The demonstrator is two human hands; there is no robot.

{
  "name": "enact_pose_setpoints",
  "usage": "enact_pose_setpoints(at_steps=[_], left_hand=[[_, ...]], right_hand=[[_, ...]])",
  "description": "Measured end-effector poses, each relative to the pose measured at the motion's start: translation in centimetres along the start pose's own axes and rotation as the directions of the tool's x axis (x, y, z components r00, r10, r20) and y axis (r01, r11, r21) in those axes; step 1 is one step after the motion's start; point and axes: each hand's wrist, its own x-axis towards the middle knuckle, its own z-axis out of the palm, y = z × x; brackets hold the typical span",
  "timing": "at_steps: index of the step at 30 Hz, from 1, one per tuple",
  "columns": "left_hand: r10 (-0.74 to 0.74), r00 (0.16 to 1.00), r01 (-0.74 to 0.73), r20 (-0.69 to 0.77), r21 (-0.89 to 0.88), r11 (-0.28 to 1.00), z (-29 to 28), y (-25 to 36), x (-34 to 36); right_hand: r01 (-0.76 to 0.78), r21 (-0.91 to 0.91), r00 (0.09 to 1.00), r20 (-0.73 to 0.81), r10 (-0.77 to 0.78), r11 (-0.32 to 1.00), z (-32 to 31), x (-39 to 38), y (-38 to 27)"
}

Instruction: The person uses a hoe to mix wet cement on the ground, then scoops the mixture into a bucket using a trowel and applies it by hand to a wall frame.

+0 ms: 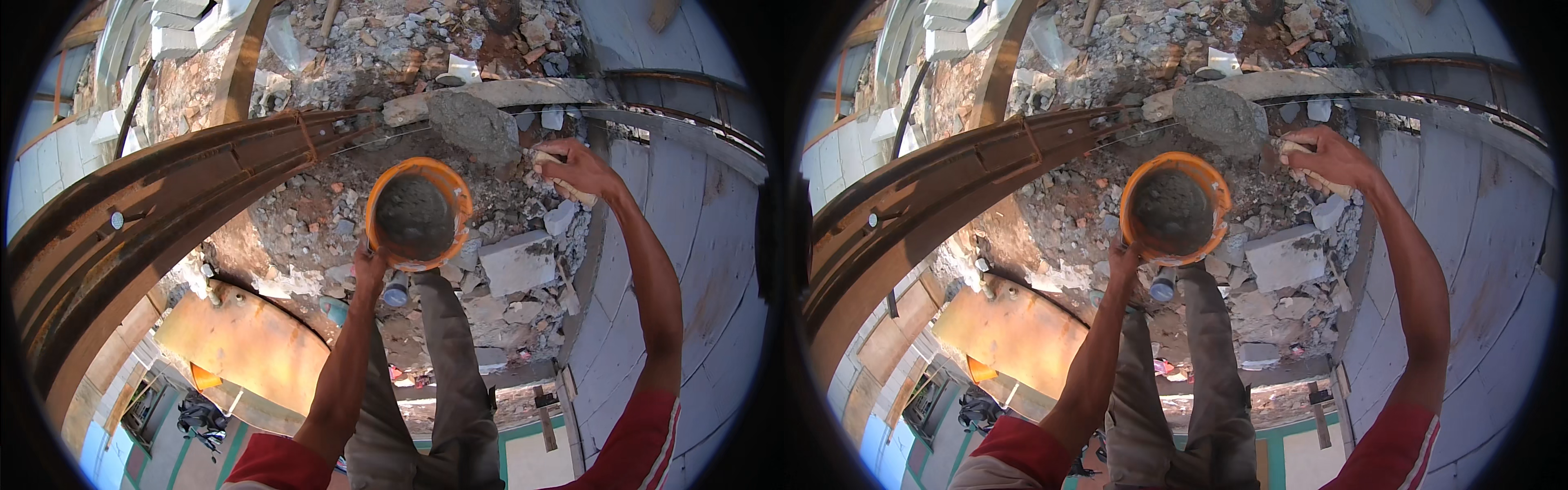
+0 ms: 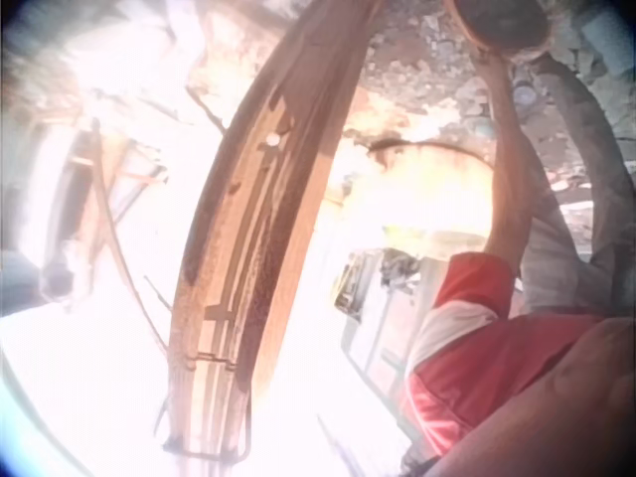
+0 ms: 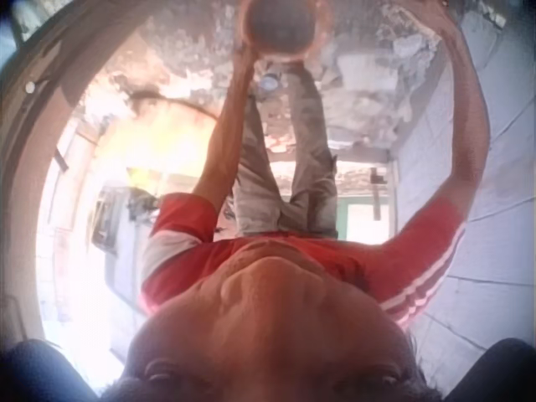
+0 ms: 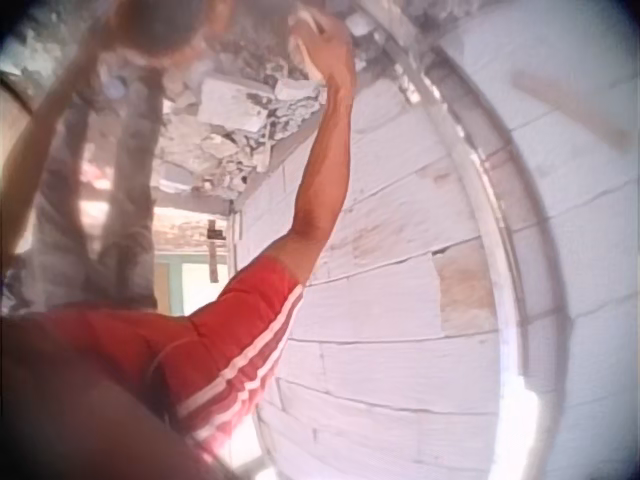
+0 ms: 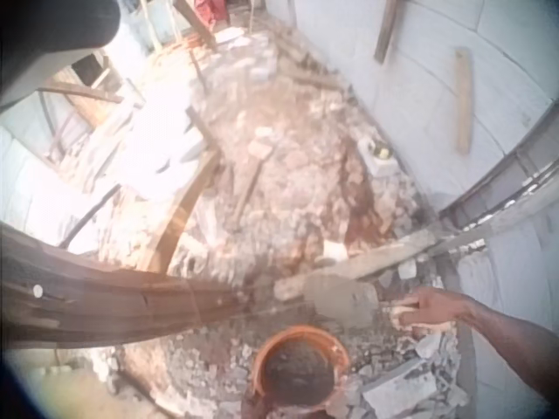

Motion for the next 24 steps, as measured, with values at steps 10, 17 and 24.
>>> enact_pose_setpoints(at_steps=[10, 17, 24], left_hand=[[0.123, 0.992, -0.118, -0.034, 0.118, 0.986, -2.2, -0.2, -0.7], [0.124, 0.99, -0.125, -0.06, -0.016, 0.992, -3.9, -3.3, -1.1], [-0.016, 0.996, 0.007, -0.084, -0.106, 0.994, -4.0, -3.2, -1.5]], right_hand=[[0.28, -0.726, 0.882, -0.063, -0.467, 0.628, 0.8, 25.1, -3.2], [0.198, -0.944, 0.898, 0.067, -0.435, 0.263, 10.1, 29.9, -5.9], [0.185, -0.973, 0.904, 0.114, -0.411, 0.136, 10.3, 29.8, -5.4]])
